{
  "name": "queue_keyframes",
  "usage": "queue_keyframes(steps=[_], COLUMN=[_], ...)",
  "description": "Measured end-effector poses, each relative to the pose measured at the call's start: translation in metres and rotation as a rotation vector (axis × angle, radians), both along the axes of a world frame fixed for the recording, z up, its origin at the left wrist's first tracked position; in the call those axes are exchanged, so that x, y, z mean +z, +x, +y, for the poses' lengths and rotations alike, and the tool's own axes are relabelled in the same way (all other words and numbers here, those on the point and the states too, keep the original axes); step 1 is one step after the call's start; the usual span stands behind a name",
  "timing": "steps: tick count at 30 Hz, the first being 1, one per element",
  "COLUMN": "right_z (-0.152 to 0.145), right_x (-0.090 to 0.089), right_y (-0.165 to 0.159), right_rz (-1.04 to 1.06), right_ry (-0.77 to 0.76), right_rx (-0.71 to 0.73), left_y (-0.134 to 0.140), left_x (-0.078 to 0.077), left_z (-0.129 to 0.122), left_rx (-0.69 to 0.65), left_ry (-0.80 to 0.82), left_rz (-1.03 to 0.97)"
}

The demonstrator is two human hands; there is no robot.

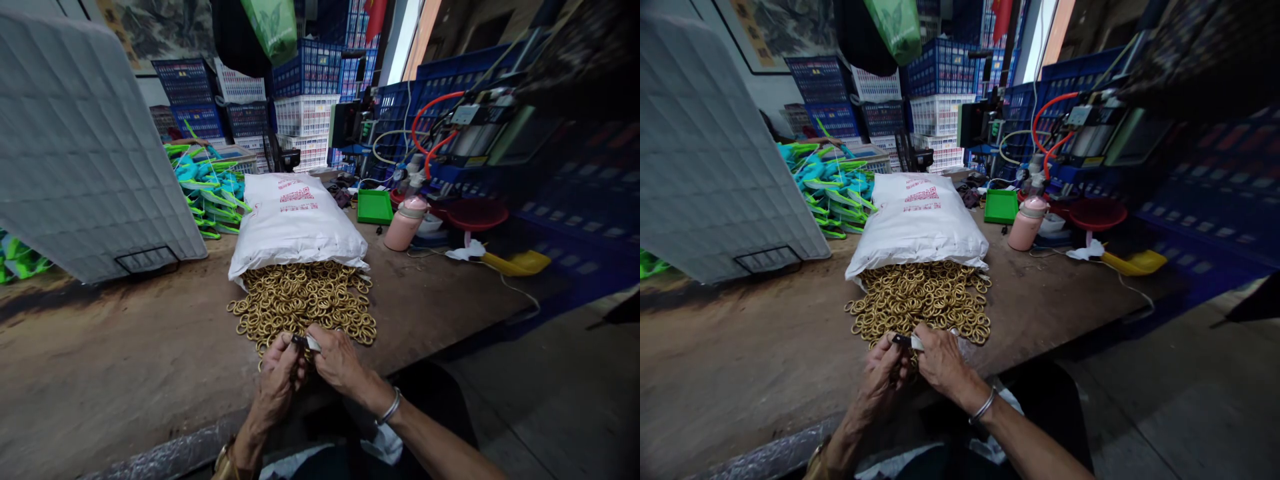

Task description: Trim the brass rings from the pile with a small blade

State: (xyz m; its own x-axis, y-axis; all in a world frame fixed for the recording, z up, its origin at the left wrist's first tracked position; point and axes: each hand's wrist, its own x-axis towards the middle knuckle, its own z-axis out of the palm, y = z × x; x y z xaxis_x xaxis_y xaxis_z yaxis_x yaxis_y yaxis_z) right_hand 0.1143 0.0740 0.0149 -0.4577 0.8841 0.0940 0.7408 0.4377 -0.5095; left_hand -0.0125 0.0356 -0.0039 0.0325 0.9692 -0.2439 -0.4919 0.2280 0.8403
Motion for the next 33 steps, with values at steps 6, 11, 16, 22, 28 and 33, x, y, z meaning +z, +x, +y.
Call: queue_keyframes(steps=[6, 11, 16, 22, 28, 33], right_z=[-0.002, 0.006, 0.019, 0.011, 0.005, 0.013], right_x=[0.005, 0.001, -0.011, -0.014, -0.018, -0.015], right_y=[-0.001, 0.008, 0.014, -0.007, -0.013, -0.008], right_rz=[-0.124, -0.206, 0.019, 0.61, 0.821, 0.696], right_ry=[0.014, -0.014, -0.054, -0.548, -0.818, -0.575], right_rx=[0.018, -0.037, -0.11, -0.115, -0.08, -0.115], left_y=[-0.001, -0.002, 0.001, 0.0, -0.001, -0.001], left_x=[-0.003, 0.003, 0.015, 0.015, 0.013, 0.01], left_z=[0.0, -0.005, -0.006, -0.001, -0.002, -0.001], left_rx=[0.033, 0.043, 0.014, 0.004, -0.045, 0.01], left_ry=[0.041, 0.077, 0.07, 0.035, 0.054, -0.029], left_rz=[0.074, 0.152, 0.082, -0.064, -0.074, -0.047])
